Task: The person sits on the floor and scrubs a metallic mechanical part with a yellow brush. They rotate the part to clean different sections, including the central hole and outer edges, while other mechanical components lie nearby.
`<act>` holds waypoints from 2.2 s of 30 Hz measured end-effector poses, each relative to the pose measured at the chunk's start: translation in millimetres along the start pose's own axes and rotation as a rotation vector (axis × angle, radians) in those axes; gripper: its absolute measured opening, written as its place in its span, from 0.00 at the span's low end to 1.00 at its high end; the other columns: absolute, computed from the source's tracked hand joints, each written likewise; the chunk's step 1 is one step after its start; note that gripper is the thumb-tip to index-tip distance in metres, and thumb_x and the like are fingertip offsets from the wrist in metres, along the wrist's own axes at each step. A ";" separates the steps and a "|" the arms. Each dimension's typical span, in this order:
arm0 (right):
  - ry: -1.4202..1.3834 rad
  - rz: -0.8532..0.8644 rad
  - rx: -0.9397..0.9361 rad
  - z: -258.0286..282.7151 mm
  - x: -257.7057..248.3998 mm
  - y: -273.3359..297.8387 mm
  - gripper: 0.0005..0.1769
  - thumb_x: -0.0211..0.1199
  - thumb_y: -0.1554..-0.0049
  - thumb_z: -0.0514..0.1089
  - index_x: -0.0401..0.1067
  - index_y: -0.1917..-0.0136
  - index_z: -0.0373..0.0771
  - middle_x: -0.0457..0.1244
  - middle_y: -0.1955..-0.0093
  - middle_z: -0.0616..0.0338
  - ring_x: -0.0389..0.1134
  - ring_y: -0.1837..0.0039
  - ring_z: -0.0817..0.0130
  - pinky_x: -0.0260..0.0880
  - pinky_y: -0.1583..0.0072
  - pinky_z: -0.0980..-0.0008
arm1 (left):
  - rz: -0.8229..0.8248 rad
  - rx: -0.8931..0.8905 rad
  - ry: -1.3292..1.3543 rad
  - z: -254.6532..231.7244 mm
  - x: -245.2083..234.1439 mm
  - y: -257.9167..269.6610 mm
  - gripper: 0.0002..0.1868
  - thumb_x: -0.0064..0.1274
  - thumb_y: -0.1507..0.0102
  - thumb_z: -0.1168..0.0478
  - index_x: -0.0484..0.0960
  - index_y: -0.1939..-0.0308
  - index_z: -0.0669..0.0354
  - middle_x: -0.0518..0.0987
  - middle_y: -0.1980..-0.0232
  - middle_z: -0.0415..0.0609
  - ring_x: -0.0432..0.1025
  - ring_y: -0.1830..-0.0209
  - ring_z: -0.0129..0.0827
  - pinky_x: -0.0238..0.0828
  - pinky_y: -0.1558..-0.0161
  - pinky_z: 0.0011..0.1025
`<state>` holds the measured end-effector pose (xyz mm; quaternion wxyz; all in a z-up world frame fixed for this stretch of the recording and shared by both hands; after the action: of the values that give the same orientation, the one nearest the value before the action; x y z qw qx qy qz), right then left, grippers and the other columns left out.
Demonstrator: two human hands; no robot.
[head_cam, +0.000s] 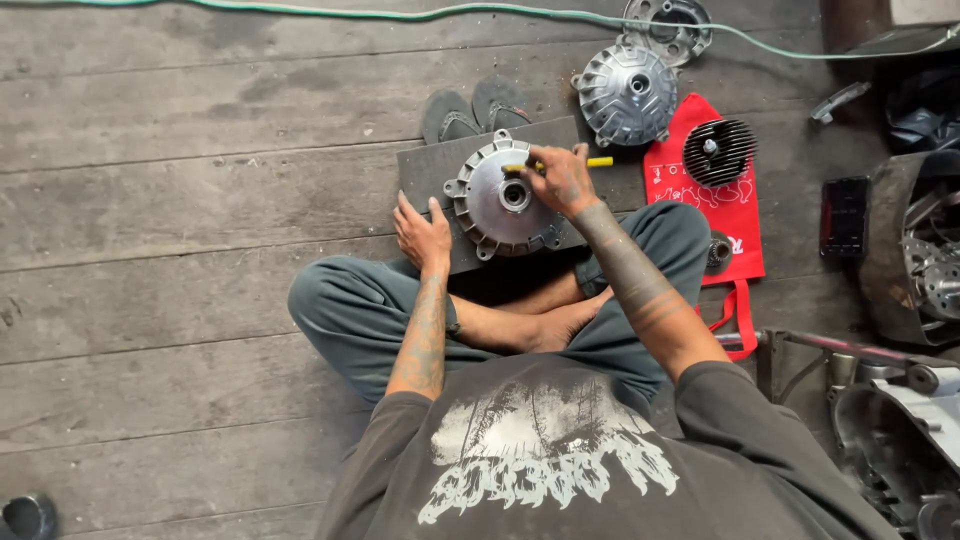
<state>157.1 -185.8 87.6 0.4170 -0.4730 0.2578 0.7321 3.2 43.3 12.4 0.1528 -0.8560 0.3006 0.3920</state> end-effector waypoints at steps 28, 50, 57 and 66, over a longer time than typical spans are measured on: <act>0.045 0.248 0.008 61.6 1.4 -17.4 0.11 0.57 0.40 0.52 0.73 0.53 0.46 0.70 0.58 0.45 0.74 0.49 0.42 0.74 0.47 0.44 | 0.127 0.557 0.262 -23.8 9.6 21.8 0.54 0.52 0.36 0.32 0.47 0.18 0.59 0.58 0.20 0.62 0.58 0.23 0.56 0.50 0.26 0.55; 0.017 0.028 0.138 -0.5 1.8 0.4 0.14 0.59 0.39 0.58 0.72 0.55 0.47 0.70 0.62 0.48 0.74 0.53 0.44 0.73 0.51 0.48 | 0.181 0.613 0.138 -42.6 -2.7 24.3 0.66 0.61 0.48 0.24 0.53 0.22 0.62 0.61 0.24 0.64 0.61 0.26 0.53 0.44 0.23 0.52; -0.045 0.237 -0.040 53.2 26.0 -22.4 0.14 0.54 0.40 0.57 0.70 0.54 0.47 0.69 0.58 0.40 0.71 0.49 0.33 0.71 0.47 0.39 | 0.219 0.632 0.192 -26.8 5.8 27.0 0.70 0.63 0.50 0.25 0.46 0.19 0.60 0.56 0.20 0.64 0.57 0.22 0.55 0.43 0.21 0.53; 0.054 0.157 0.086 4.6 -23.1 -9.0 0.14 0.57 0.40 0.61 0.70 0.52 0.52 0.70 0.58 0.49 0.73 0.49 0.42 0.73 0.47 0.44 | 0.198 0.674 0.134 -43.2 -8.8 31.0 0.65 0.59 0.45 0.24 0.48 0.19 0.59 0.50 0.18 0.64 0.53 0.20 0.59 0.45 0.22 0.55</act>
<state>167.3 -186.0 110.7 0.3713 -0.4527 0.3363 0.7377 4.1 1.3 46.2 0.3679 -0.7480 0.5038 0.2267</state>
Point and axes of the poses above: each hand's wrist, its own y-axis away from the middle knuckle, its own x-axis out of the palm, z = x × y, the point moved 4 cm from there along -y, towards the middle knuckle
